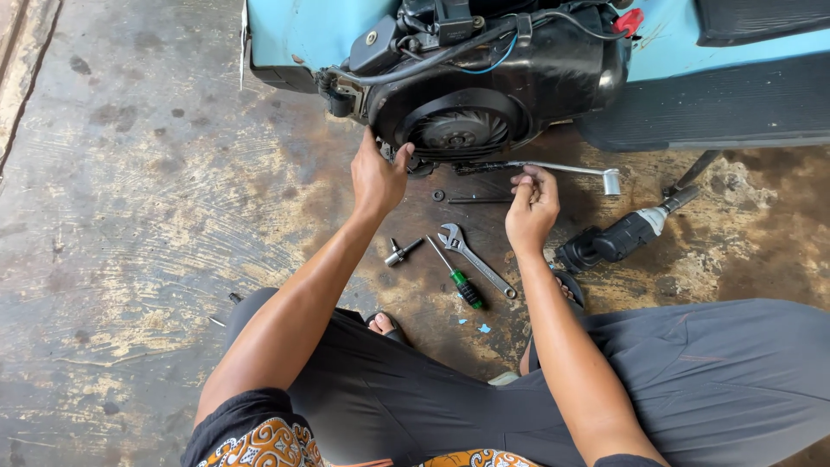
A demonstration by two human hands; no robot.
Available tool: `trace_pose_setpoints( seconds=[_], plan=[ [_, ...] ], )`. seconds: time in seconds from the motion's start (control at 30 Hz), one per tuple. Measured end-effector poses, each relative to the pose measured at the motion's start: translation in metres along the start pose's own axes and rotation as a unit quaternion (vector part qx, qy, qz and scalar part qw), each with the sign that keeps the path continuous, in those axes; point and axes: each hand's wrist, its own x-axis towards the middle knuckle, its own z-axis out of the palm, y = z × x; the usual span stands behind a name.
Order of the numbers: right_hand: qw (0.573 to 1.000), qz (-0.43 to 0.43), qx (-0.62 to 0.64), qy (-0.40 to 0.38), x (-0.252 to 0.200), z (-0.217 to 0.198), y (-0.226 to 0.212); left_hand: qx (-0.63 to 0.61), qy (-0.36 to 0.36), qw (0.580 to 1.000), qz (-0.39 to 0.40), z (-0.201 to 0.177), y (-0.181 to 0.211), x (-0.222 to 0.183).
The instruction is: The person sits on the floor beside a blue scooter and repairs its engine area. They unscrew screws with a screwdriver, loosen a bolt with a wrench, then fit a socket onto a ratchet and handle small engine parts and fasteners laid on the ground.
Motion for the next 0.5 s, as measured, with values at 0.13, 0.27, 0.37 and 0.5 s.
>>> trace_pose_setpoints(
  seconds=[0.13,0.27,0.37,0.5],
  plan=[
    [1.0,-0.002,0.0,0.0,0.001,0.0,0.0,0.007,0.026,1.0,-0.008,0.012,-0.024,0.014],
    [1.0,-0.002,-0.005,-0.004,0.001,-0.001,-0.002,0.064,0.028,0.998,-0.002,0.011,-0.019,0.015],
    [1.0,-0.003,-0.008,-0.007,0.0,0.0,-0.003,0.089,0.02,0.996,0.002,0.004,-0.007,0.011],
    [1.0,-0.009,-0.021,-0.015,-0.001,0.002,-0.005,0.142,0.03,0.989,-0.02,0.01,-0.011,0.016]
  ],
)
